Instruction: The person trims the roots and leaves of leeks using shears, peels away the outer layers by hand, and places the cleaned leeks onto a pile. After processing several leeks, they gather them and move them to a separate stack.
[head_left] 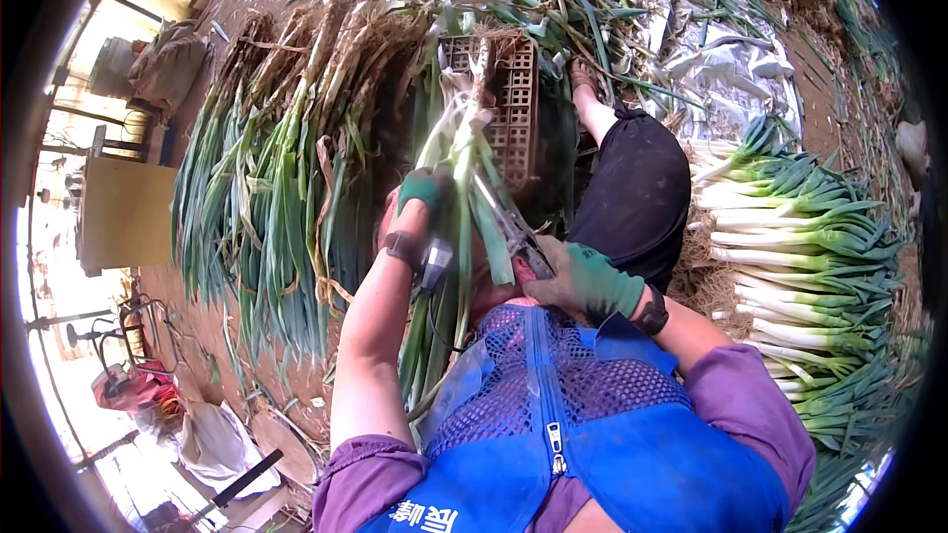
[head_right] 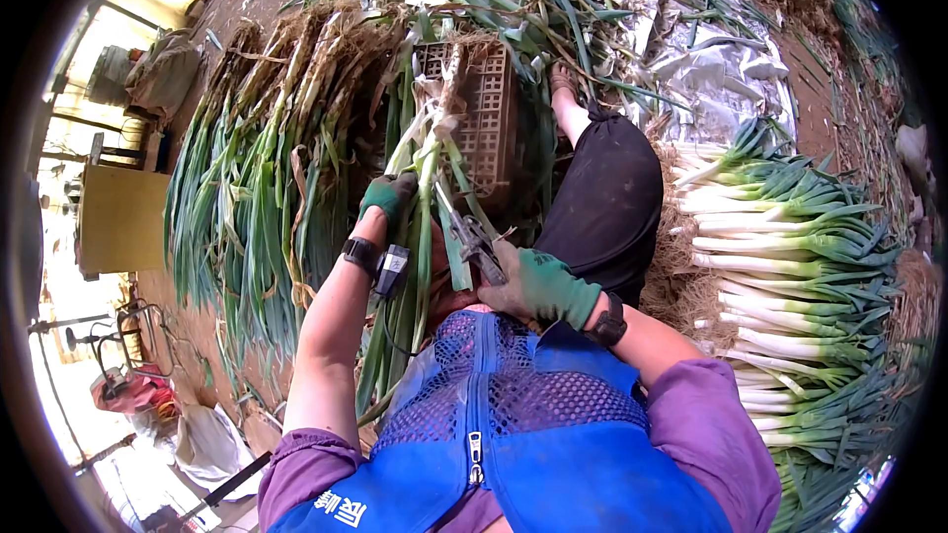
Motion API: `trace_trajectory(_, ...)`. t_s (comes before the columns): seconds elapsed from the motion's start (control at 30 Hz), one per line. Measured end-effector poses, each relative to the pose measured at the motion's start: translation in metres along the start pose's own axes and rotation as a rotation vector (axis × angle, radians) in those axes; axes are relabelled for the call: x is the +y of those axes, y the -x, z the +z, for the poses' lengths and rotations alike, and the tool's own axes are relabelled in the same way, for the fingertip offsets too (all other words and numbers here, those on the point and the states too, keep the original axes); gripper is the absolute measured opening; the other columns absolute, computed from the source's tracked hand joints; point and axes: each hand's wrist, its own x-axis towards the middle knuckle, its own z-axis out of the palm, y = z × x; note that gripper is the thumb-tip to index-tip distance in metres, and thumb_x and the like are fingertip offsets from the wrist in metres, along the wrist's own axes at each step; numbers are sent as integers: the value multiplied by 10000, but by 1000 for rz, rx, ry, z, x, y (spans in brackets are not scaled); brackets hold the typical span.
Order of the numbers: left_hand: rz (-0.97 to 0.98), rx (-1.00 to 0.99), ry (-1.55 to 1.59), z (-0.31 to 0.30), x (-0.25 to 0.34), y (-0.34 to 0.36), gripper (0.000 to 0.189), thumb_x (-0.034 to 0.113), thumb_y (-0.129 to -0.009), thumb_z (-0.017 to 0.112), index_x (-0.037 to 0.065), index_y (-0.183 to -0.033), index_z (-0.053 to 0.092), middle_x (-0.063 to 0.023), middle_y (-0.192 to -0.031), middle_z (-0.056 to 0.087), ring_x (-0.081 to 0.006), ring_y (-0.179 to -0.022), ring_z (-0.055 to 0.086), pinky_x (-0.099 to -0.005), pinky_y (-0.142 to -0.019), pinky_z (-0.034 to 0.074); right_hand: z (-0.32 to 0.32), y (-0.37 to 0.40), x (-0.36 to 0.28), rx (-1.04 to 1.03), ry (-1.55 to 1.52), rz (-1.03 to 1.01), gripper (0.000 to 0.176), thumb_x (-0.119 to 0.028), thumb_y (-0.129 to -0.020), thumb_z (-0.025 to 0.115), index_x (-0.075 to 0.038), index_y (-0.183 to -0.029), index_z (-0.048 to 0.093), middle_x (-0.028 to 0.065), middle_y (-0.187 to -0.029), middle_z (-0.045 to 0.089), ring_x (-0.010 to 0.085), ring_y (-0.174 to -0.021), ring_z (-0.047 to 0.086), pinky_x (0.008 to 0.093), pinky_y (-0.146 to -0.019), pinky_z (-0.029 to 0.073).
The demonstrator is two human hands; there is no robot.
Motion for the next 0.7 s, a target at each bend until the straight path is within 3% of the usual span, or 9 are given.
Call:
trace_trajectory(0.1,-16,3,-57,4,-9,-17,581,478,-801,621,-6,-1110,715,-193,-953,733,-292,-840,725,-396,-746,557,-2,-27,1,64,-41,-25,620,-441,-784,689,36,-1158,559,290,-940,682,437,-905,681,469,-813,531)
trace_trajectory(0.3,194,-65,-329,8,-30,-42,594,525,-853,560,8,-1096,722,-175,-997,729,-294,-911,705,-397,-813,530,-7,-98,26,206,-122,-41,667,-491,-768,682,71,-1111,578,305,-988,674,419,-975,668,432,-856,523)
trace_trajectory(0.37,236,-46,-391,9,-33,-49,601,541,-897,506,16,-1083,730,-165,-1014,728,-294,-943,692,-402,-852,517,-17,-70,7,114,-89,22,659,-459,-780,697,54,-1173,569,279,-993,671,389,-964,664,420,-848,510)
trace_trajectory(0.47,83,-141,-139,8,-28,-46,745,658,-960,371,28,-1161,715,-184,-1058,721,-300,-994,685,-411,-874,511,-18,-33,3,3,-137,-73,644,-400,-803,724,10,-1267,547,229,-1041,659,335,-981,648,407,-847,493)
trace_trajectory(0.6,-16,-116,159,8,4,-11,871,754,-946,310,5,-1137,712,-169,-1003,725,-267,-938,686,-409,-846,519,-24,-38,2,18,-112,5,639,-400,-797,727,-5,-1269,555,233,-1073,657,333,-1022,638,396,-885,489)
trace_trajectory(0.7,5,-193,105,10,-15,-32,904,789,-932,303,3,-1112,713,-154,-982,728,-254,-915,685,-401,-826,523,-22,-85,19,167,-32,-51,607,-442,-781,721,33,-1134,583,282,-990,675,397,-961,668,427,-827,515)
